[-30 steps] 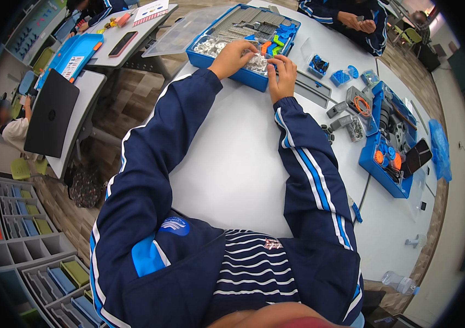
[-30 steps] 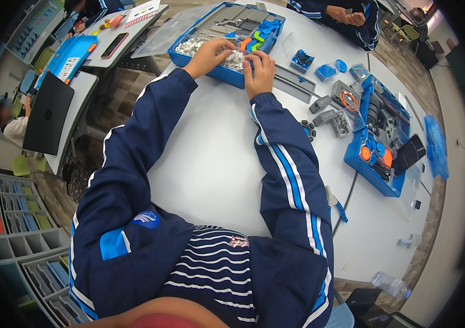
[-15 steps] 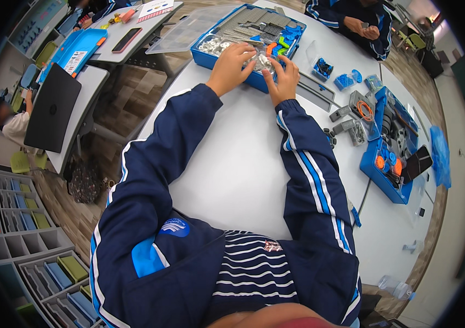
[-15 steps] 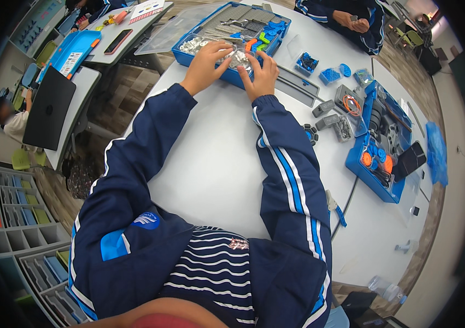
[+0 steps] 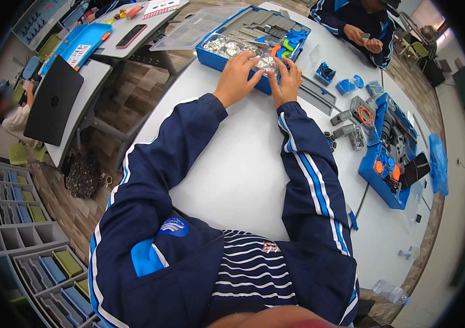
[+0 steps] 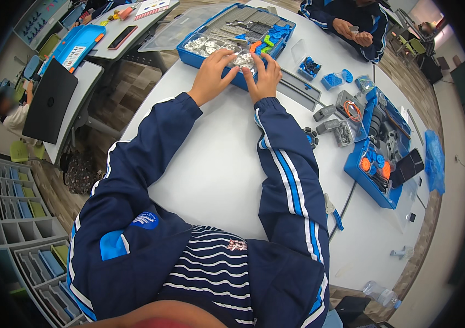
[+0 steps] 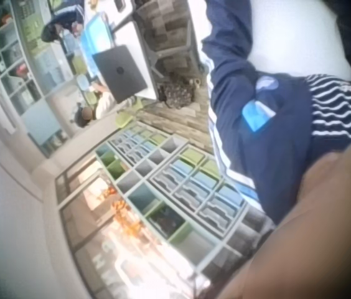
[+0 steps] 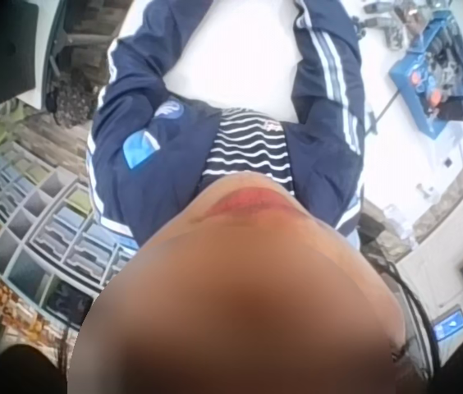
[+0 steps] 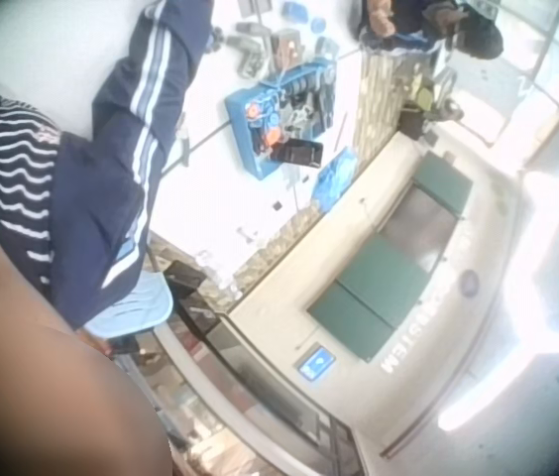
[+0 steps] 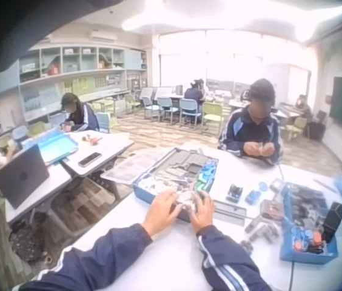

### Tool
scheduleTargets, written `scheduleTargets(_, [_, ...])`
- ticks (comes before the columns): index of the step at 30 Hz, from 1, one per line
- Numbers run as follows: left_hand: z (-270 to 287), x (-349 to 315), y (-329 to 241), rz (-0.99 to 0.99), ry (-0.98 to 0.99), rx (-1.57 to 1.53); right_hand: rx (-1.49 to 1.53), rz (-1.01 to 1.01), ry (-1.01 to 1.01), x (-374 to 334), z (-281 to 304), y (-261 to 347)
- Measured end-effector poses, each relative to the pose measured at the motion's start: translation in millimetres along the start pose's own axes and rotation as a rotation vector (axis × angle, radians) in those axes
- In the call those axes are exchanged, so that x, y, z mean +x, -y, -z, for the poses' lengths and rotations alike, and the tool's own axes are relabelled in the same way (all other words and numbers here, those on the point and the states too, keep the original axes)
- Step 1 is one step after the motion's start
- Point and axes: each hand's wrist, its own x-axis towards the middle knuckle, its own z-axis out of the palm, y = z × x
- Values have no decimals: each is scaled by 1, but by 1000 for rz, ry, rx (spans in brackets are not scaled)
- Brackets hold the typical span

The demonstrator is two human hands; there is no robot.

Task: The person sorts small white plastic components on a white table, picking them up one by one and placing them into a blue compartmentalized tray. The person occasionally adjusts the pile and continues transferring pieces into the tray until the table is mostly cleared.

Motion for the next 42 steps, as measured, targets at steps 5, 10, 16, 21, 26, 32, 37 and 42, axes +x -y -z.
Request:
scheduleTargets(5, [-12,14,5,80,-42,-37,101,-39,-27,1,-1,-3])
scheduleTargets(10, [-14,24,13,109,49,-60,145,-52,-57,3,-2,-5])
scheduleTargets(16, [-3,35,9,265,-102,-291,194,-52,-65,5,3,-1])
scheduleTargets(21, [-2,36,-8,780,-86,-1100,233,-26,-150,10,11,8])
scheduleTargets(26, [-16,32,-15,770,-137,-1250,172,46,-120,8,12,15])
scheduleTargets(32, [-17,28,-7,692,-35,-1207,198,-6,-118,12,12,21])
scheduleTargets(37, [-17,24,-1,604,102,-1117,339,-153,-152,21,9,18])
scheduleTargets(42, [-15,26,-3,570,92,-1108,419,-404,-252,34,23,-24])
